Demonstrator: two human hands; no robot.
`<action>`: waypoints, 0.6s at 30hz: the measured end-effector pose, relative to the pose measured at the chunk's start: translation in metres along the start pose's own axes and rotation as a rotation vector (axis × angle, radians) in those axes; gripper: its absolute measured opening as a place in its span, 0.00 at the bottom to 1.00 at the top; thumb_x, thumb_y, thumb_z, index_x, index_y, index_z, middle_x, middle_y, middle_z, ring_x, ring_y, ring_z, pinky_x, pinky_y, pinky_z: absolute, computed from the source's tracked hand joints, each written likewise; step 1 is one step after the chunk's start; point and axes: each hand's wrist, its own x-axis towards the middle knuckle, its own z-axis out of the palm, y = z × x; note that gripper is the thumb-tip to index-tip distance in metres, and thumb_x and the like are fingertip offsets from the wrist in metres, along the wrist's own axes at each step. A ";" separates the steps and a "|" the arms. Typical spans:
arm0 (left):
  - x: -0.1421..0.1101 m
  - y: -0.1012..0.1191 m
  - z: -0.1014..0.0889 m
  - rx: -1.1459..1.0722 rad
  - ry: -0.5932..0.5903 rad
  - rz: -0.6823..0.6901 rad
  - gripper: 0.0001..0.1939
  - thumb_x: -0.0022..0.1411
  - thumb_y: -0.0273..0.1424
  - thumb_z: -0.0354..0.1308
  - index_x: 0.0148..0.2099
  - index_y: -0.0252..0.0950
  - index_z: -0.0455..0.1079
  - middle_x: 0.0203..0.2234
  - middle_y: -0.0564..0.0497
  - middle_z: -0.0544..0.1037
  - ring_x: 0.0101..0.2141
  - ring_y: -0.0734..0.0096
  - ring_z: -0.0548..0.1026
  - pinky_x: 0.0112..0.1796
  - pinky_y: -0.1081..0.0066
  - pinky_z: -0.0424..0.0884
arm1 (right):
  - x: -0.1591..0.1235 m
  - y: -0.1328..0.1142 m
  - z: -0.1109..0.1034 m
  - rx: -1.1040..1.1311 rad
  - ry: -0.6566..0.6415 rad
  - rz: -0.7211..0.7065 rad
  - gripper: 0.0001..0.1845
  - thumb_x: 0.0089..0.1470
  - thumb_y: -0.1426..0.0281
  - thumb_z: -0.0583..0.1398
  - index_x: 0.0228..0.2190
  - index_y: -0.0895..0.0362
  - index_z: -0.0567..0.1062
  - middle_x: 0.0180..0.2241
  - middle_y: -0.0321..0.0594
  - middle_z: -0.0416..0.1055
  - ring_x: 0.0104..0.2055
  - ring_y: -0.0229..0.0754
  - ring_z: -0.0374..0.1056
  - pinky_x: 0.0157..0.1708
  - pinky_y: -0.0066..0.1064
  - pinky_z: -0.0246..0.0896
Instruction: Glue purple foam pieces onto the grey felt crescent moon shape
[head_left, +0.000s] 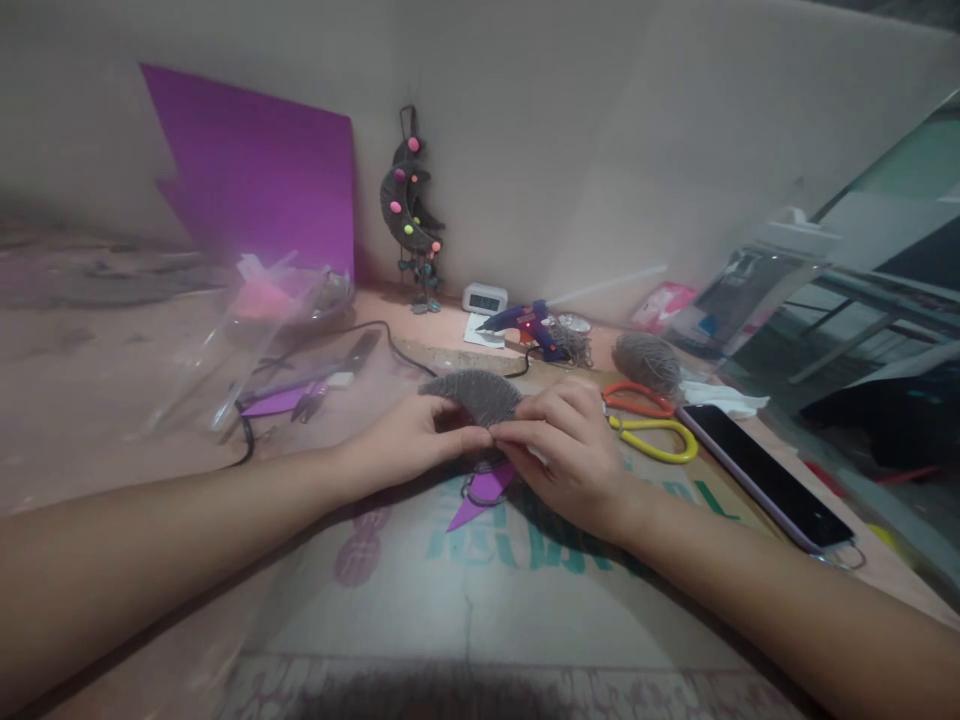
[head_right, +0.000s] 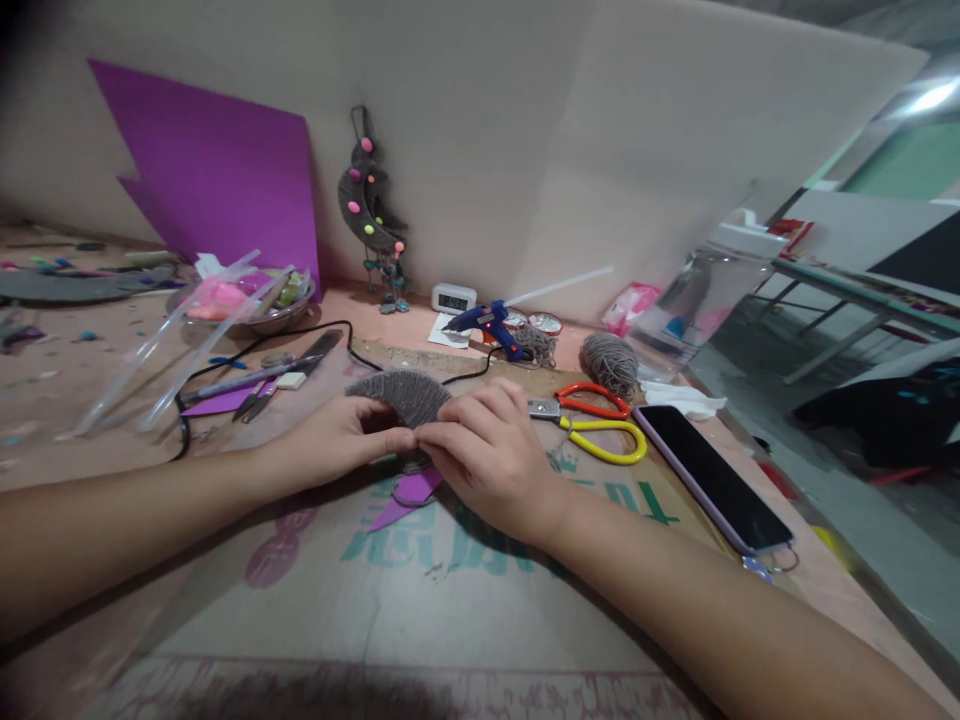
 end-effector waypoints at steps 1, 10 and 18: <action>0.000 0.000 0.000 -0.003 -0.001 0.009 0.18 0.55 0.45 0.58 0.32 0.34 0.75 0.29 0.50 0.80 0.31 0.64 0.76 0.33 0.70 0.68 | 0.000 -0.001 0.000 -0.023 -0.002 -0.012 0.05 0.55 0.73 0.61 0.36 0.54 0.73 0.31 0.37 0.73 0.37 0.40 0.63 0.41 0.38 0.54; 0.003 0.000 0.001 0.017 -0.021 0.076 0.15 0.56 0.42 0.58 0.35 0.36 0.76 0.32 0.51 0.81 0.33 0.64 0.76 0.36 0.69 0.69 | 0.003 -0.004 0.004 -0.145 -0.043 0.001 0.04 0.54 0.75 0.58 0.29 0.54 0.71 0.26 0.34 0.70 0.33 0.40 0.59 0.42 0.38 0.52; 0.003 -0.001 -0.001 0.104 -0.015 0.074 0.18 0.57 0.46 0.56 0.30 0.35 0.74 0.27 0.52 0.79 0.30 0.67 0.74 0.34 0.70 0.67 | 0.004 0.000 0.000 0.040 -0.034 0.136 0.01 0.55 0.73 0.58 0.32 0.56 0.71 0.30 0.37 0.71 0.36 0.40 0.63 0.41 0.37 0.53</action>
